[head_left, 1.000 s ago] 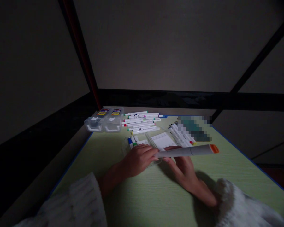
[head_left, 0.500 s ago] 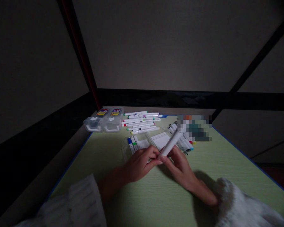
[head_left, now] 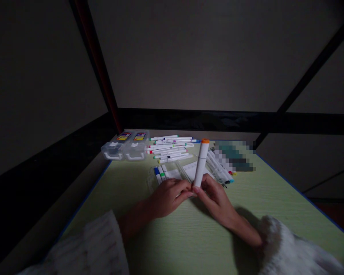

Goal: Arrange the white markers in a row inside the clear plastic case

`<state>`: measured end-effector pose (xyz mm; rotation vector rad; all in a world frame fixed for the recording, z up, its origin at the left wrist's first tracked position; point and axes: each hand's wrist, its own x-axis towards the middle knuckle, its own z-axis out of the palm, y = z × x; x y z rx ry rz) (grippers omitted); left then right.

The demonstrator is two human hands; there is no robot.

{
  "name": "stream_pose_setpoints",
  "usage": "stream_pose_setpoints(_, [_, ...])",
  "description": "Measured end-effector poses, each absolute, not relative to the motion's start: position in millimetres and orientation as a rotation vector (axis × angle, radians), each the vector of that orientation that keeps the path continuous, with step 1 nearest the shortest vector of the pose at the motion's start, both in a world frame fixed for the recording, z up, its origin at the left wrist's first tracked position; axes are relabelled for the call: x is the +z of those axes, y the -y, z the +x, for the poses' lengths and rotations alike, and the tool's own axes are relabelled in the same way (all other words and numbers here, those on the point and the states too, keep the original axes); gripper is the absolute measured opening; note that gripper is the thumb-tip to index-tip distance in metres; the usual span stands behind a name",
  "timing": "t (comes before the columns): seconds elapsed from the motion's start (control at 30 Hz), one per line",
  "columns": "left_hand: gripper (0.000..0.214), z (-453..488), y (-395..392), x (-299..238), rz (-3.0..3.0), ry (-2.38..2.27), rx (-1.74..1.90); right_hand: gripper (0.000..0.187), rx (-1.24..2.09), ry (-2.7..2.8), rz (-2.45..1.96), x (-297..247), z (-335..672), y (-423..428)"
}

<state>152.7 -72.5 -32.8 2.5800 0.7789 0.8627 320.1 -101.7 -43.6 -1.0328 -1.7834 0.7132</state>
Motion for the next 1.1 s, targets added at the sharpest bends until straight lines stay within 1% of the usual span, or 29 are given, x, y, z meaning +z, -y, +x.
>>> stream_pose_setpoints(0.2, [0.017, 149, 66, -37, 2.686, -0.775, 0.972, 0.016, 0.611, 1.837, -1.112, -39, 330, 94])
stream_pose_setpoints(0.63, [0.02, 147, 61, -41, 2.768, -0.802, 0.97, 0.027, 0.012, 1.967, -1.569, -33, 373, 66])
stream_pose_setpoints(0.87, [0.021, 146, 60, -41, 2.787, -0.811, 0.952, 0.017, -0.135, 1.934, -1.78, -39, 393, 57])
stream_pose_setpoints(1.1, [0.023, 145, 59, -41, 2.795, -0.803, 0.959, 0.018, -0.214, 1.927, -1.982, -39, 406, 57])
